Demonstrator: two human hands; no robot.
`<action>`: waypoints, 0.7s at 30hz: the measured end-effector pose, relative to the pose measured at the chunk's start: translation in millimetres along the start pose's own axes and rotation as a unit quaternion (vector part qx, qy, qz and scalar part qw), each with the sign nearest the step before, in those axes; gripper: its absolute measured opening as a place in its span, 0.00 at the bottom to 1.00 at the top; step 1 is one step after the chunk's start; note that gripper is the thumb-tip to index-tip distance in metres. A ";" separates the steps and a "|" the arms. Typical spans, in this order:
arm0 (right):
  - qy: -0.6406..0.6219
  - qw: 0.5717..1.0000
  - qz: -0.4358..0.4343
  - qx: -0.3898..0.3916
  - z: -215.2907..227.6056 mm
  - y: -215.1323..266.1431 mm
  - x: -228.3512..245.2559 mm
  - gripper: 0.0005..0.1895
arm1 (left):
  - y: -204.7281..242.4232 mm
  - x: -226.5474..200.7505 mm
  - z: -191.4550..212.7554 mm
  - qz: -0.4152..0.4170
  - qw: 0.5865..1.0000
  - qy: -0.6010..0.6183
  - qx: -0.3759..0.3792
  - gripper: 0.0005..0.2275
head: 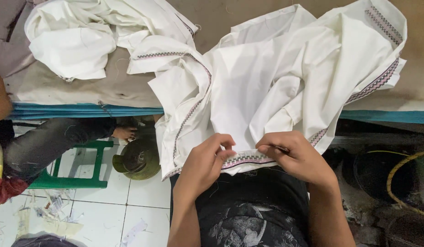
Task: Trimming loose threads from a white garment using scissors
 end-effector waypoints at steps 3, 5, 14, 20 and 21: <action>-0.027 0.999 -0.017 0.000 1.8 -0.6 6.0 0.12 | -4.0 -9.1 1.9 -0.040 0.999 -0.009 -0.017 0.04; -0.034 0.999 -0.019 0.003 -0.4 0.6 5.1 0.12 | -3.6 -10.6 0.8 -0.051 0.998 -0.024 -0.026 0.03; -0.087 0.995 -0.045 0.019 -2.0 0.5 -13.2 0.15 | 4.3 4.9 -10.7 -0.106 0.992 -0.058 -0.044 0.02; -0.104 0.993 -0.060 0.013 -2.6 -1.7 -11.8 0.15 | 6.1 16.8 -17.7 -0.079 0.996 -0.001 -0.045 0.07; -0.102 0.993 -0.062 0.012 -2.6 -2.2 -10.5 0.15 | 6.2 20.8 -19.0 -0.070 0.996 0.015 -0.050 0.07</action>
Point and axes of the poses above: each hand's wrist, its own y-axis away from the middle knuckle, its own z-axis out of the back of the hand, x = y × z, the point moved 9 cm from there along -y, towards the middle knuckle, and after that the axes turned 7 degrees about -z, right-handed, at the moved point
